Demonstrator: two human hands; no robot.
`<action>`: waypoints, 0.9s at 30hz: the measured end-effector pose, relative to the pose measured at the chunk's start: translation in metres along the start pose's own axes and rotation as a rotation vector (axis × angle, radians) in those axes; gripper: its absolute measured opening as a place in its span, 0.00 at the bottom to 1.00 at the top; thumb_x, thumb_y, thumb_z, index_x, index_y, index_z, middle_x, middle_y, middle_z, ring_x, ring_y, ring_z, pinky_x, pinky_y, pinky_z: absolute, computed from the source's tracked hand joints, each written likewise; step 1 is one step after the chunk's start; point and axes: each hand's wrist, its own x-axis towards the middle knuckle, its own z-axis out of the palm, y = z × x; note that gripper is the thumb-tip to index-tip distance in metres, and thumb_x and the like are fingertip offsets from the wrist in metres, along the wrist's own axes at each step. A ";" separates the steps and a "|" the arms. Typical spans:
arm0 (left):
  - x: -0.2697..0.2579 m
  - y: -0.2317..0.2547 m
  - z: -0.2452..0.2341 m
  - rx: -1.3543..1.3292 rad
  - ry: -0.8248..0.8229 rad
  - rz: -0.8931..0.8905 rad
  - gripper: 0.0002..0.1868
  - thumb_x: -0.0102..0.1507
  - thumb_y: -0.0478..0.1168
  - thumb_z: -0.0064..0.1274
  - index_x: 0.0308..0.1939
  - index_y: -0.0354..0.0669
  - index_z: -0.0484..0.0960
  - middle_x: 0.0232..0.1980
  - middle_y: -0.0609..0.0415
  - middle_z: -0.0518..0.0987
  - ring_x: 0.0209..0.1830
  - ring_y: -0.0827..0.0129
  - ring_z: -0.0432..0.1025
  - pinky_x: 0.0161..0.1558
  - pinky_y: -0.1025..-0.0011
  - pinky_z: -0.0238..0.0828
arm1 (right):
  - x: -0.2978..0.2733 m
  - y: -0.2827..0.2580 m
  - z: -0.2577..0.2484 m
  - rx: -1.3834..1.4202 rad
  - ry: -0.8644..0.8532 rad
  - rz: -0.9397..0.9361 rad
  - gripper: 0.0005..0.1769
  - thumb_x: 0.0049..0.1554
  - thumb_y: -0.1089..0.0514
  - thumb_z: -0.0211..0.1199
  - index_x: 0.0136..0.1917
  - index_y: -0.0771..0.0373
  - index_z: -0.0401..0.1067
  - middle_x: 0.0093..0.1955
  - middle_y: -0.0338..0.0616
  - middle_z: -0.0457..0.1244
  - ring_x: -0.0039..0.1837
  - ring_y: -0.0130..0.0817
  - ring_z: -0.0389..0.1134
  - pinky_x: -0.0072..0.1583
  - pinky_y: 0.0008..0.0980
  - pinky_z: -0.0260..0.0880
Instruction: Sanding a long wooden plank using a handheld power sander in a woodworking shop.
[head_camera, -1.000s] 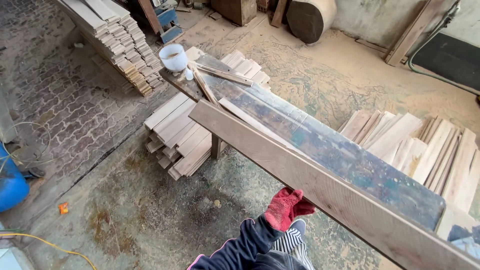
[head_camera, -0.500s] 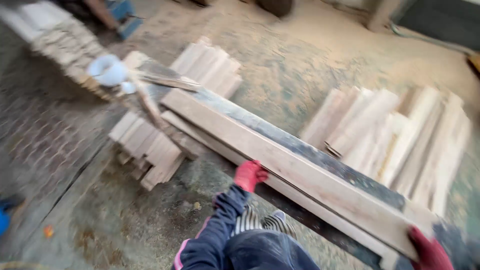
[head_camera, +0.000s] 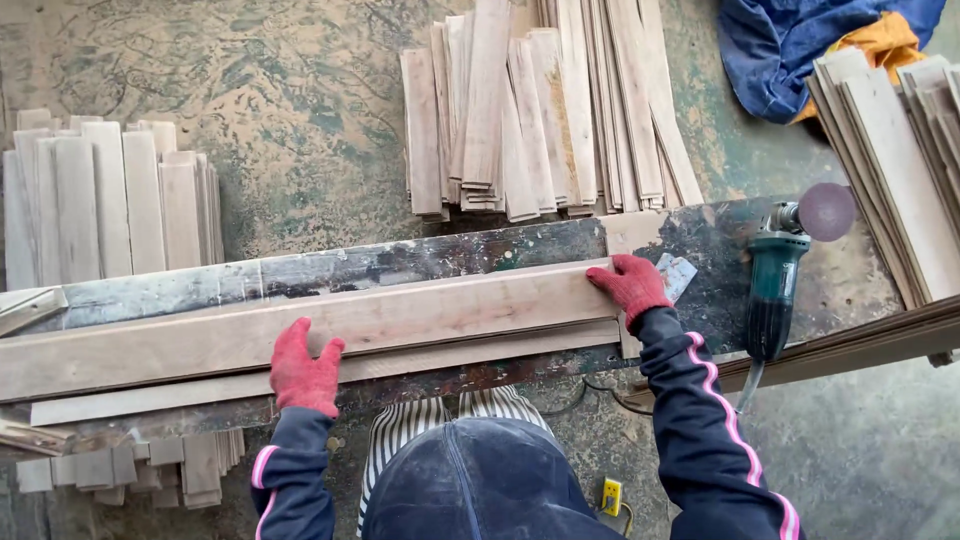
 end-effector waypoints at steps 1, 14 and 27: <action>-0.008 0.019 -0.006 0.130 -0.021 0.075 0.39 0.59 0.56 0.69 0.73 0.61 0.74 0.72 0.53 0.72 0.70 0.56 0.66 0.71 0.57 0.62 | -0.011 -0.013 -0.004 -0.034 -0.008 -0.005 0.39 0.45 0.28 0.75 0.62 0.51 0.79 0.57 0.48 0.72 0.65 0.54 0.69 0.68 0.54 0.70; 0.007 0.058 0.005 0.579 -0.320 0.310 0.53 0.58 0.77 0.51 0.82 0.66 0.55 0.87 0.50 0.47 0.87 0.53 0.38 0.82 0.51 0.33 | -0.117 -0.173 0.058 -0.337 -0.056 -0.518 0.52 0.53 0.22 0.62 0.81 0.47 0.58 0.82 0.59 0.51 0.84 0.57 0.45 0.77 0.71 0.41; -0.007 0.056 0.052 0.812 -0.211 0.355 0.52 0.65 0.80 0.32 0.84 0.56 0.48 0.86 0.38 0.44 0.86 0.40 0.32 0.76 0.31 0.21 | -0.095 -0.112 0.084 -0.322 0.183 -0.613 0.51 0.50 0.18 0.60 0.74 0.51 0.67 0.77 0.58 0.58 0.82 0.55 0.52 0.77 0.73 0.37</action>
